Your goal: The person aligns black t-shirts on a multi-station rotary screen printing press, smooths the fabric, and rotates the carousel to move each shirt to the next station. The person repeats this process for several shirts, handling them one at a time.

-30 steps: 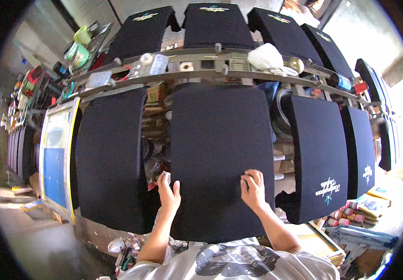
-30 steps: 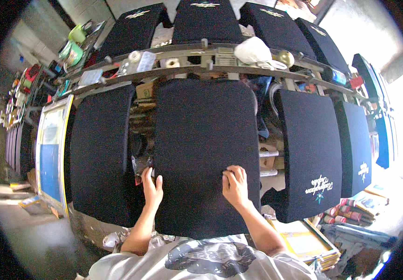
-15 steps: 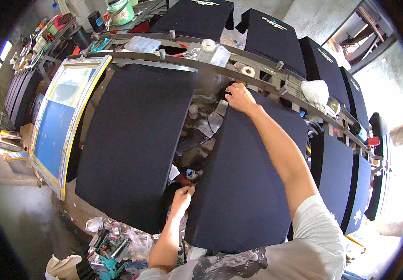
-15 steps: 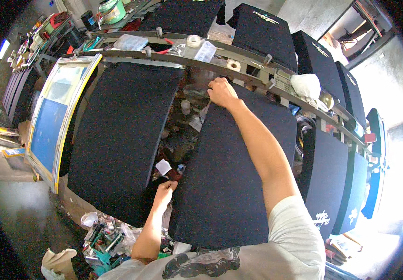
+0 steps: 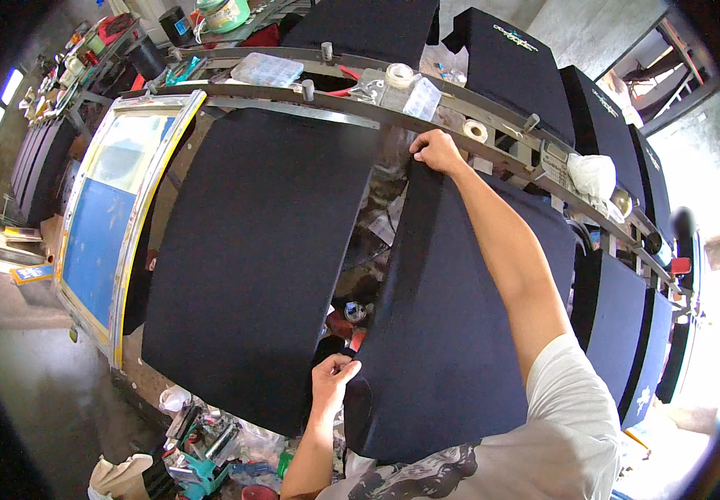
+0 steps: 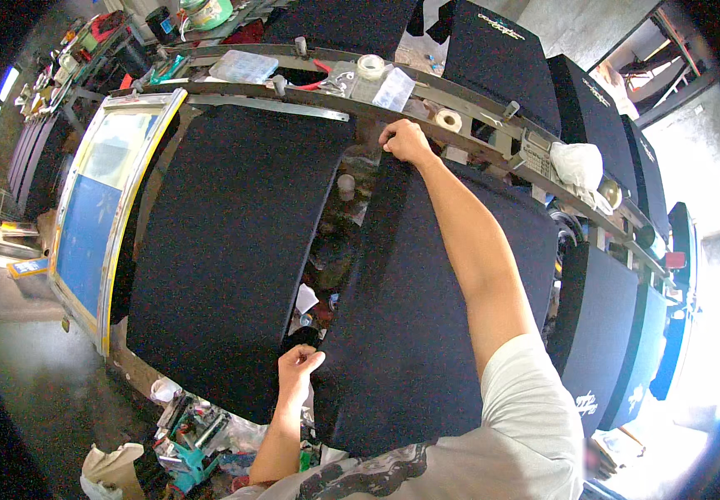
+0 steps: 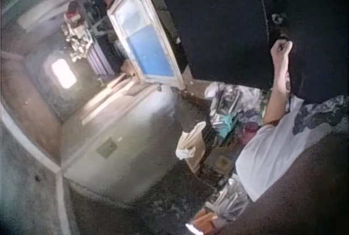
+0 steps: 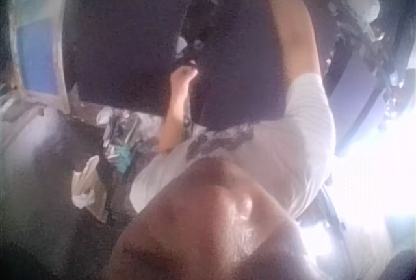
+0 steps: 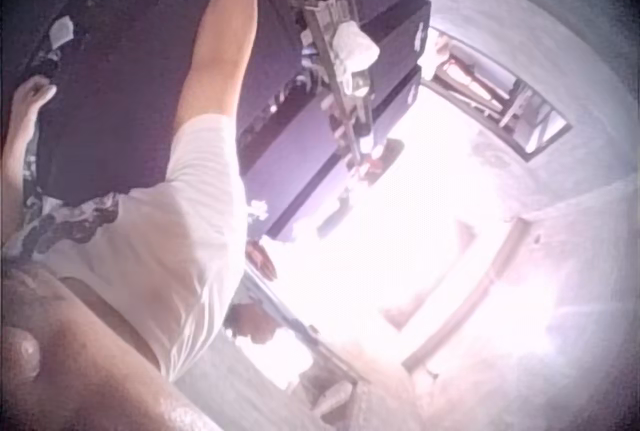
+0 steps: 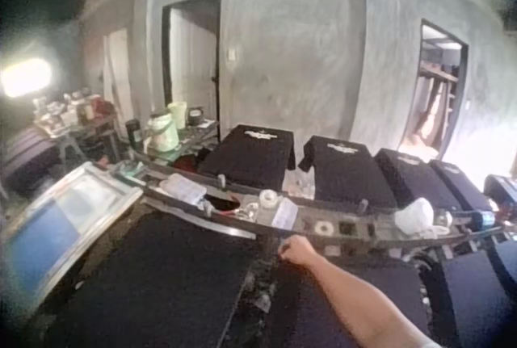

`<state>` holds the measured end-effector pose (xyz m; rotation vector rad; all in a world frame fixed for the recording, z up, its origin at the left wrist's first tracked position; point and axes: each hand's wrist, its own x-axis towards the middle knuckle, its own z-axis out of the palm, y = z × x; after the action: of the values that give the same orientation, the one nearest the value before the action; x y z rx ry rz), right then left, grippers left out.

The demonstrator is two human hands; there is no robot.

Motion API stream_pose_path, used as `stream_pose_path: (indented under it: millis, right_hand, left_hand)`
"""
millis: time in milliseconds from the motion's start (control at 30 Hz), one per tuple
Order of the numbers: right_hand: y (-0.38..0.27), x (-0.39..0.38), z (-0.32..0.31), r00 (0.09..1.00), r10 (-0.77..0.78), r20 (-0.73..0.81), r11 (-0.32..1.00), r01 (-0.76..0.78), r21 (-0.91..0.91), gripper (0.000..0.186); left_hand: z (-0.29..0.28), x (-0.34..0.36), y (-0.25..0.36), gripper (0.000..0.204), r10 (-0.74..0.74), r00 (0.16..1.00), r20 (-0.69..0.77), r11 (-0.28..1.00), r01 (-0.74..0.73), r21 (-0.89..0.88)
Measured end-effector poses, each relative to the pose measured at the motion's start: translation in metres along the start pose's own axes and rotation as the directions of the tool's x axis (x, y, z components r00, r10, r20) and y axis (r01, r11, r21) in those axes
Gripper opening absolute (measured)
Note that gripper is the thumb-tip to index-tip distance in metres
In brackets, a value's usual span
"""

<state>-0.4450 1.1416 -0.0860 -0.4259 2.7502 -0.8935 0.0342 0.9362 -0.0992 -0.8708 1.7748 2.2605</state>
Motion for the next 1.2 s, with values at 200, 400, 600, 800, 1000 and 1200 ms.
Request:
stream_pose_path:
  millis: [200, 400, 600, 800, 1000, 1200]
  right_hand:
    - [-0.001, -0.009, -0.007, 0.993, -0.029, -0.113, 0.996, 0.038, 0.083, 0.021]
    - [-0.004, -0.01, -0.021, 0.992, 0.004, -0.124, 0.982, 0.019, 0.189, 0.02]
    - [0.002, -0.005, -0.02, 0.994, 0.003, -0.109, 0.96, 0.028, 0.279, 0.019]
    - [0.01, 0.001, -0.005, 0.992, -0.025, -0.123, 0.97, 0.053, 0.236, 0.019]
    - [0.017, -0.006, 0.009, 0.977, -0.163, -0.138, 0.986, 0.159, -0.04, 0.016]
    - [0.007, -0.052, -0.003, 0.977, -0.148, -0.152, 0.951, 0.099, -0.293, 0.028]
  left_hand:
    - [0.0, 0.002, 0.0, 0.012, 0.004, 1.0, -0.014, 1.0, -0.004, -0.029]
    - [-0.001, -0.006, -0.004, 0.013, 0.178, 0.984, -0.004, 0.972, -0.176, -0.153]
    - [-0.005, -0.001, -0.016, 0.012, 0.278, 0.961, -0.009, 0.923, -0.27, -0.275]
    - [0.002, 0.006, -0.023, 0.012, 0.16, 0.98, -0.114, 0.964, -0.18, -0.196]
    - [0.002, 0.016, -0.047, 0.008, 0.113, 0.992, -0.056, 0.99, -0.108, 0.09]
    - [0.012, 0.001, -0.053, 0.018, 0.133, 0.99, -0.052, 0.949, -0.112, 0.295]
